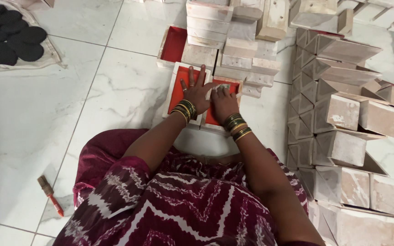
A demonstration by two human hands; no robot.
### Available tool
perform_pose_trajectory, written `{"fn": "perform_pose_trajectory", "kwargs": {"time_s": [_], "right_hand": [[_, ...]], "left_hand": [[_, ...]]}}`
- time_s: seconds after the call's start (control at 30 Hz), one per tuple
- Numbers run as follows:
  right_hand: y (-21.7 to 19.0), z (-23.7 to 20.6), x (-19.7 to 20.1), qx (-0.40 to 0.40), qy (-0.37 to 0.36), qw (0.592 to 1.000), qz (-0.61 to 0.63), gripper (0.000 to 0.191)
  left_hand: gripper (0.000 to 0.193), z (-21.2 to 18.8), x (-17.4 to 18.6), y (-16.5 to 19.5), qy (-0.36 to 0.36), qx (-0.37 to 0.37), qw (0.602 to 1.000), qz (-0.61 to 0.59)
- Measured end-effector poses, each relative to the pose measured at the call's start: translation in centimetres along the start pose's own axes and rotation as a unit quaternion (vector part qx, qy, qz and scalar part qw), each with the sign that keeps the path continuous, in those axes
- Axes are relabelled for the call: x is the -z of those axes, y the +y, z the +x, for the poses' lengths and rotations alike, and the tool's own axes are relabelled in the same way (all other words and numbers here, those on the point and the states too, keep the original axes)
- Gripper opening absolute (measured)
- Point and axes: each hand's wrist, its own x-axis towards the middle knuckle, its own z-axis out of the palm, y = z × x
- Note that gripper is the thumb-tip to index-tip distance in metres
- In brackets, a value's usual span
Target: The person sits on the floor and wipes wooden boxes with a cloth, one at a time. They rub the red-lined inner surfaces and the outer sides of each box, then set the wiped box aside and pick up the next one from the stacks around them.
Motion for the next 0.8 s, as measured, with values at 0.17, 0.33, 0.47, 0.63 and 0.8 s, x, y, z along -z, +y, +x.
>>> {"fn": "perform_pose_trajectory", "kwargs": {"time_s": [0.17, 0.33, 0.47, 0.63, 0.8], "right_hand": [[-0.06, 0.07, 0.06, -0.100, -0.067, 0.991, -0.059, 0.038], [0.25, -0.05, -0.33, -0.120, -0.102, 0.986, -0.062, 0.038], [0.38, -0.45, -0.69, -0.033, -0.021, 0.996, -0.074, 0.050], [-0.24, 0.05, -0.72, -0.096, -0.079, 0.992, -0.030, 0.061], [-0.41, 0.47, -0.17, -0.091, -0.054, 0.994, -0.021, 0.054]], "left_hand": [[0.074, -0.05, -0.09, 0.01, -0.008, 0.008, 1.000, 0.009], [0.075, 0.16, -0.24, -0.04, -0.005, 0.011, 1.000, 0.004], [0.074, 0.13, -0.38, -0.19, 0.003, 0.007, 1.000, 0.012], [0.075, 0.09, -0.33, -0.13, -0.007, 0.012, 1.000, 0.012], [0.075, 0.19, -0.12, 0.03, 0.001, 0.011, 1.000, 0.004]]}}
